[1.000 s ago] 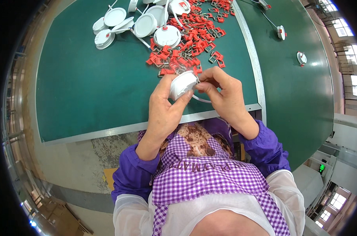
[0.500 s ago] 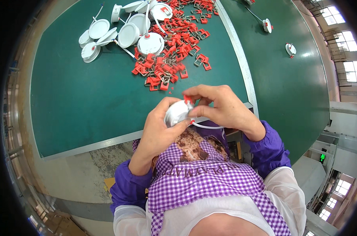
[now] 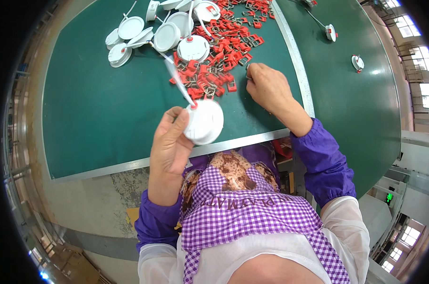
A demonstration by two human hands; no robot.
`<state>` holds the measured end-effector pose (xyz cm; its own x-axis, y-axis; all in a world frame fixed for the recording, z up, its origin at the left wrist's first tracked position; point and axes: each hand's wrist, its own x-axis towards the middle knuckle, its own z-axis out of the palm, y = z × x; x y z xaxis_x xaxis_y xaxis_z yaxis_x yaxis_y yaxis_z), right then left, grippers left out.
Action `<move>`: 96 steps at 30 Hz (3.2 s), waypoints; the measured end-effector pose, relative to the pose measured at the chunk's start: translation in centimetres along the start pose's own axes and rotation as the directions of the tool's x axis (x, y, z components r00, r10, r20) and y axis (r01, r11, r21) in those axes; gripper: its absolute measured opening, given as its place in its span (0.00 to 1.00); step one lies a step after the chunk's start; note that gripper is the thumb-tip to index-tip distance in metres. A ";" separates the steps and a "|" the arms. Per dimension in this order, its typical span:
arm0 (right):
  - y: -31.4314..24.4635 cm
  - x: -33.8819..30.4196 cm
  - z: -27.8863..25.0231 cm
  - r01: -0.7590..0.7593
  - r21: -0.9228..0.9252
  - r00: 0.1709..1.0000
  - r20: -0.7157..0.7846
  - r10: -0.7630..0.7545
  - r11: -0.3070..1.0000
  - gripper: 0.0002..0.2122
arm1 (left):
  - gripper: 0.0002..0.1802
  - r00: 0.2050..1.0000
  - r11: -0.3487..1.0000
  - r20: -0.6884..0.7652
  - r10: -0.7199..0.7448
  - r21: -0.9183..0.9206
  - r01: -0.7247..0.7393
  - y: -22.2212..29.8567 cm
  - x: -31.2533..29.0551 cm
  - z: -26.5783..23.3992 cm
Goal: The person assembles light fixtures by taking lamp casings and attaching clips to their sides by hand, then placing the completed fixtures onto the conveyor table.
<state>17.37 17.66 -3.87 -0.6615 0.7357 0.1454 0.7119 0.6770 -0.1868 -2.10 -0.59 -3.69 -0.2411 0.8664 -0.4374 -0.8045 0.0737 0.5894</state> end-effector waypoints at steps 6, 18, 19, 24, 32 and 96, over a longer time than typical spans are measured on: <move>-3.8 -1.5 -3.2 -0.070 0.570 0.980 -0.114 0.163 0.819 0.07 | 0.25 0.995 0.995 0.081 0.055 0.080 -0.062 -0.4 0.0 2.3; -7.9 -3.7 -3.5 0.023 0.735 0.984 -0.136 0.113 0.677 0.08 | 0.22 0.914 0.830 0.072 0.399 0.395 -0.394 -1.9 0.4 3.2; -7.9 -3.7 -3.5 0.037 0.732 0.989 -0.124 0.079 0.680 0.08 | 0.22 0.914 0.831 0.072 0.399 0.394 -0.393 -1.9 0.4 3.2; -8.0 -4.0 -3.4 0.018 0.740 0.991 -0.105 0.088 0.673 0.07 | 0.21 0.901 0.766 0.139 0.412 0.482 -0.425 -2.2 0.4 3.2; -8.1 -4.1 -2.8 -0.010 0.766 0.980 -0.120 0.158 0.642 0.06 | 0.17 0.861 0.577 0.221 0.459 0.663 -0.478 -2.3 0.8 2.9; -4.1 0.4 -4.0 -0.163 0.887 0.938 0.003 0.347 0.433 0.05 | 0.12 0.889 0.883 0.063 0.453 -0.168 -0.438 8.7 9.0 4.2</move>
<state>15.13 15.26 0.83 -0.3737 0.9250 0.0685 0.2071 0.1552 -0.9659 -8.95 9.91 0.39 -0.5447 0.8349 -0.0793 -0.6963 -0.3975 0.5977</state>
